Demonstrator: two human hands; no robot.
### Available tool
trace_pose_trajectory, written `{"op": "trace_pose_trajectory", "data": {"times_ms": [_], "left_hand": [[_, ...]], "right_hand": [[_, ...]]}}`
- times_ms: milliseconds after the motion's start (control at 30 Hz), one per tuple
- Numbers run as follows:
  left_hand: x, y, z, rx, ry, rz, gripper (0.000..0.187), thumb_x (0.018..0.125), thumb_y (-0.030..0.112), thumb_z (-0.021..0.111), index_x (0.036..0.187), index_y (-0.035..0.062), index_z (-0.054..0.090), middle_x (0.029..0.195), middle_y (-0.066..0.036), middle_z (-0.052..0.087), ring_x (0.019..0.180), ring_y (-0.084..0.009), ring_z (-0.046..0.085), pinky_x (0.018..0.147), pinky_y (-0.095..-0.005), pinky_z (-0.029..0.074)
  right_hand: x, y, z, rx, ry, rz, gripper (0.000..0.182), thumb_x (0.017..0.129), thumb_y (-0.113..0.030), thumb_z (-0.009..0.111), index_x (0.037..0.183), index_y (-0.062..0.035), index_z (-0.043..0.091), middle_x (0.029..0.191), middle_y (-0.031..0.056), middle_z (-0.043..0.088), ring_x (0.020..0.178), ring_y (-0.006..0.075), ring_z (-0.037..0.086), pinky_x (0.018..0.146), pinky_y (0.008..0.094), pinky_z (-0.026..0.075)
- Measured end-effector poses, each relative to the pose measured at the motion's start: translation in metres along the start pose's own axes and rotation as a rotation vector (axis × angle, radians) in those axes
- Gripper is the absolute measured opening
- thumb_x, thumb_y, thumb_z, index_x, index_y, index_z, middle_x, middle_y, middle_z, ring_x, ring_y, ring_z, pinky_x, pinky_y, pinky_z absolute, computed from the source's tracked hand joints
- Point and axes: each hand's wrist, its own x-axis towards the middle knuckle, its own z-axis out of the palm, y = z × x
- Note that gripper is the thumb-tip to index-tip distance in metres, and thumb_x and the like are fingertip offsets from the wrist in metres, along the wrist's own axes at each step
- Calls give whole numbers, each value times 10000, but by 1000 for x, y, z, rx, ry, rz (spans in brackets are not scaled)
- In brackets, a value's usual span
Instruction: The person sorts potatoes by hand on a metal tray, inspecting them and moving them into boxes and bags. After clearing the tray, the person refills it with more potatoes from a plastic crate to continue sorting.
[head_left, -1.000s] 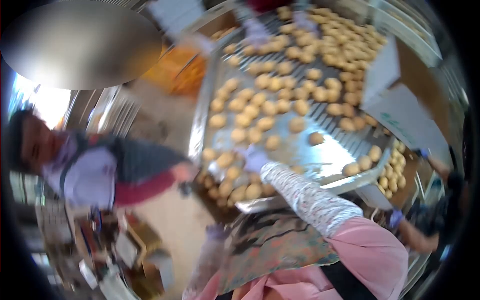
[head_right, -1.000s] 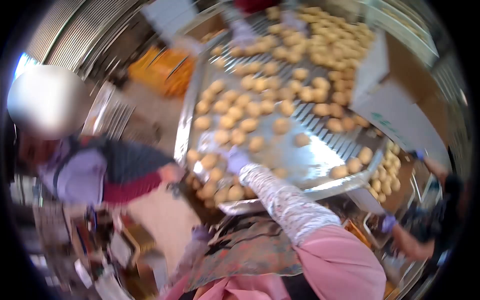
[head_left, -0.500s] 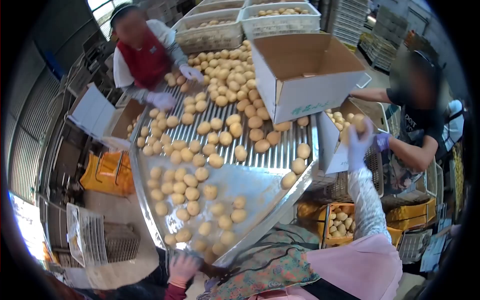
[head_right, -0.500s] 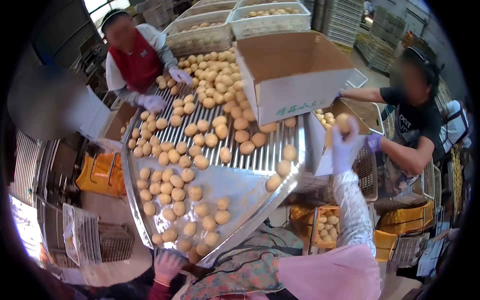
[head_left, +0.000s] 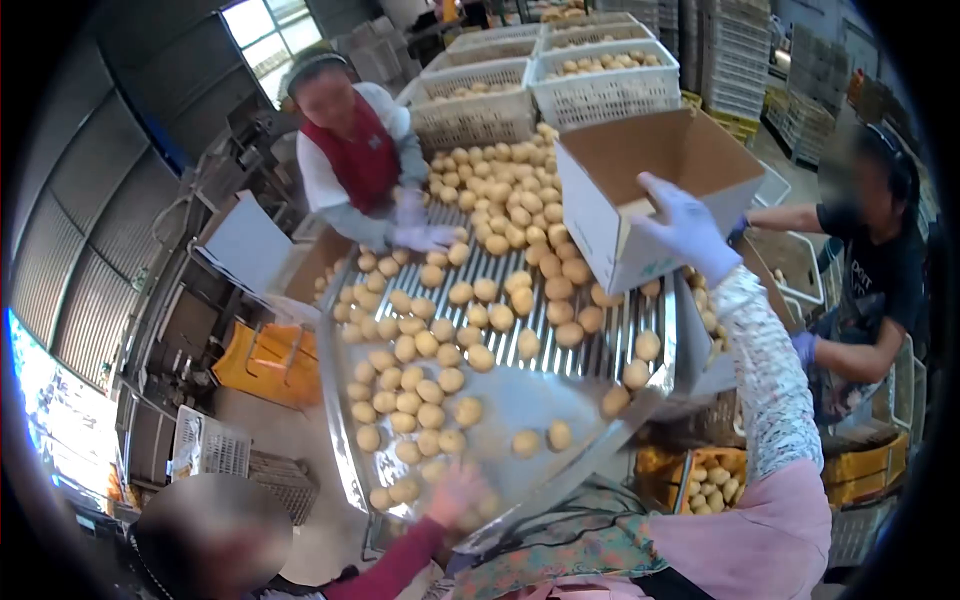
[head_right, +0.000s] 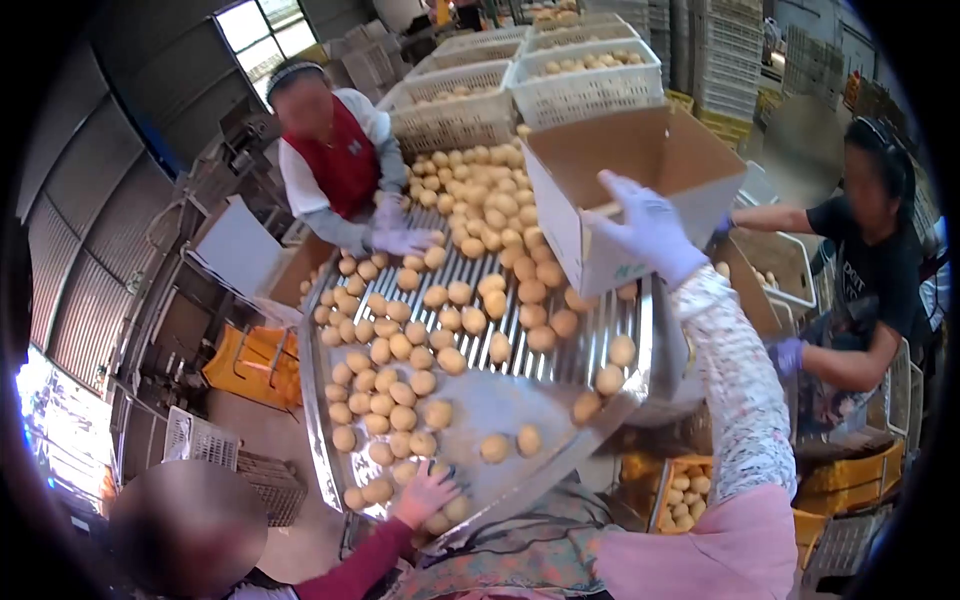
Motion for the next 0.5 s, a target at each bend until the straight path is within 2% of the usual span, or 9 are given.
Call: {"op": "trace_pose_trajectory", "data": {"times_ms": [133,167,233,267,333,400,433,467,500], "left_hand": [[-60,-4,28,203,-61,-67,392,880,168,574,1260,206,664,1112,38,652,1222,-173,560,1161,-569,358],[-77,-4,35,502,-95,-78,339,879,202,588,1208,201,672,1096,17,654,1198,-206,572,1123,-572,383],[-118,4,49,1071,-181,-101,250,877,270,617,1104,192,688,1065,-24,657,1150,-272,596,1047,-578,434],[-139,17,51,1337,-237,-106,220,876,304,631,1051,187,696,1049,-44,659,1126,-305,608,1009,-580,459],[-159,41,5,208,76,-500,176,863,264,623,999,188,703,1017,-92,648,1102,-330,609,931,-570,492],[-194,39,28,405,87,-431,201,853,256,616,1023,180,690,1061,-80,646,1123,-308,599,953,-511,502],[-203,41,33,393,54,-389,203,853,255,615,1025,179,689,1067,-79,646,1125,-306,598,952,-507,504],[-216,47,45,367,19,-357,205,853,255,614,1027,178,689,1074,-77,646,1127,-304,597,951,-502,506],[-223,50,54,330,-8,-321,207,853,255,613,1029,177,688,1081,-76,646,1130,-302,595,951,-498,507]], "right_hand": [[71,-37,28,-111,-410,250,750,833,-492,683,1350,44,598,1372,262,615,1246,372,619,1058,405,484],[82,-36,34,-107,-399,244,750,833,-492,683,1350,44,598,1372,262,615,1246,372,619,1058,405,484],[95,-27,53,-173,-662,226,726,798,-494,726,1307,17,643,1296,247,661,1230,390,620,1061,419,475],[93,-14,73,-299,-482,111,437,804,-328,667,1051,21,758,1098,241,737,1031,346,725,924,418,560],[95,-20,71,-268,-628,197,365,791,-281,655,977,13,766,1025,227,748,976,340,733,888,424,568],[88,-2,80,-108,-574,136,329,786,-270,652,917,11,764,955,224,750,911,347,736,854,433,574],[83,2,84,-201,-477,79,342,796,-276,640,943,6,765,974,229,745,939,358,728,861,440,571],[81,-14,72,-329,-561,48,379,806,-282,636,1035,-6,757,1085,228,734,1040,354,708,925,432,555],[70,-13,81,-338,-429,41,429,814,-280,628,1140,-23,734,1200,215,708,1139,351,674,998,430,525]]}}
